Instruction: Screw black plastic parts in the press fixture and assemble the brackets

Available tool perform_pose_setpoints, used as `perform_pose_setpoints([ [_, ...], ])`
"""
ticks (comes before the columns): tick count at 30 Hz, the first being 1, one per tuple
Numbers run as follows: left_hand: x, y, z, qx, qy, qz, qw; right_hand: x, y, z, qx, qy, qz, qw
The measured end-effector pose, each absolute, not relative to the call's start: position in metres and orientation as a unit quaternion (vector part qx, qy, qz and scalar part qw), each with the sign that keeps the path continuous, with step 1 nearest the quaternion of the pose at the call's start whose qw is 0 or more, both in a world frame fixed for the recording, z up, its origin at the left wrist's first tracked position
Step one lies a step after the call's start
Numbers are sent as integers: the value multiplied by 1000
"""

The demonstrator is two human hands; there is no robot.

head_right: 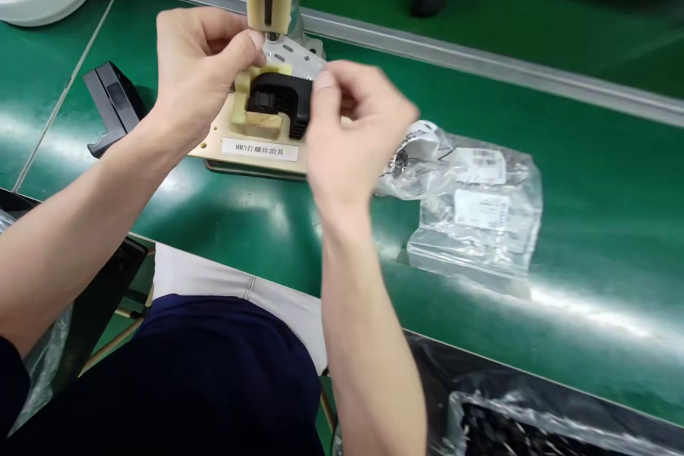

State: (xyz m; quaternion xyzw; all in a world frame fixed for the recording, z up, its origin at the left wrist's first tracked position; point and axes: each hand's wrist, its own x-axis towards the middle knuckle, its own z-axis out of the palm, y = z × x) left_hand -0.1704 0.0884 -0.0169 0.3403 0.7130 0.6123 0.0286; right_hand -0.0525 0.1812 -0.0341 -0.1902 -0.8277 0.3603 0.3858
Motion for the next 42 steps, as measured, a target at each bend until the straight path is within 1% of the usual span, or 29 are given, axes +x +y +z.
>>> perform_pose_setpoints([
  [2,-167,90,-17,320,715,621,30,-63,178,-34,-201,-823,345,405],
  [8,-164,93,-24,305,704,641,29,-87,178,-14,-163,-841,372,356],
  [11,-163,93,-25,301,692,656,23,-89,177,-13,-157,-830,383,374],
  [17,-154,93,-17,275,654,704,45,-90,169,-19,-184,-802,402,402],
  [25,-155,96,-20,263,629,730,37,-91,169,-16,-190,-806,413,379],
  [30,-153,96,-16,250,645,720,51,-90,169,-15,-197,-803,417,378],
  [38,-154,91,-14,260,657,702,82,-88,171,-17,-171,-804,400,406],
  [42,-161,90,-17,295,665,683,64,-88,172,-17,-172,-805,400,403],
])
